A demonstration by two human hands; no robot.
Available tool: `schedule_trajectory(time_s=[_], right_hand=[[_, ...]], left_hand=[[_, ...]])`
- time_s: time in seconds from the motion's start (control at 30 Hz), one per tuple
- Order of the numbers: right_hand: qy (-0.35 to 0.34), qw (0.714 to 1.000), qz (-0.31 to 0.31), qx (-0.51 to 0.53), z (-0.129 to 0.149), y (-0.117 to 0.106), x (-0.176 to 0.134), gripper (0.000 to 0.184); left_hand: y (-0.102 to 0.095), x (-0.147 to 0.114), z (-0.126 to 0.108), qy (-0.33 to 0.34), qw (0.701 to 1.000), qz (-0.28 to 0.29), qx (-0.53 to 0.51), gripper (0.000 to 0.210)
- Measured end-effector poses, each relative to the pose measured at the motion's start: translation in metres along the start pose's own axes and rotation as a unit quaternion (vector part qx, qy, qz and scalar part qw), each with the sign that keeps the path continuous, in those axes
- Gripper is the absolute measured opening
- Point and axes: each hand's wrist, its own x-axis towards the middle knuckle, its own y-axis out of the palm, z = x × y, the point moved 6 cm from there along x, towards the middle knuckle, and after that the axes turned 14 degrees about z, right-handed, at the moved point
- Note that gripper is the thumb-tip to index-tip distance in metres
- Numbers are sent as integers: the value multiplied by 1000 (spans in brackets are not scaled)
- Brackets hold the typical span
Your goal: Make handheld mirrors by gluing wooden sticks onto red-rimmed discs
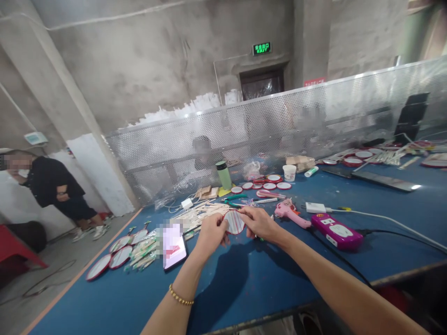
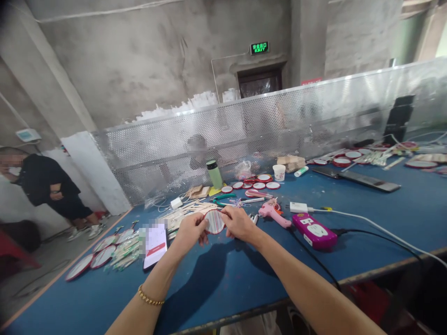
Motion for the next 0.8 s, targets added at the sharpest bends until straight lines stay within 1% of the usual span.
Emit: schedule_trajectory(time_s=[0.07,0.27,0.47,0.53,0.63,0.8], right_hand=[[-1,1000,-2,-7,0,2,1,15],[-10,998,-35,-53,-2,3,1,10],[-11,995,-45,-91,-2,4,1,19],[-11,993,-49,-103,-3,3,1,21],[-19,991,-48,-126,-4,1,3,18],[-33,983,-96,-153,-3,-13,3,18]], left_hand=[[0,-1,-2,-4,1000,-10,16,19],[2,-6,-8,-3,998,-24,65,18],[3,-7,-10,-20,998,-27,53,18],[3,-6,-10,-20,998,-24,59,17],[5,-5,-10,-19,997,-8,80,17],[10,-5,-9,-23,994,28,101,18]])
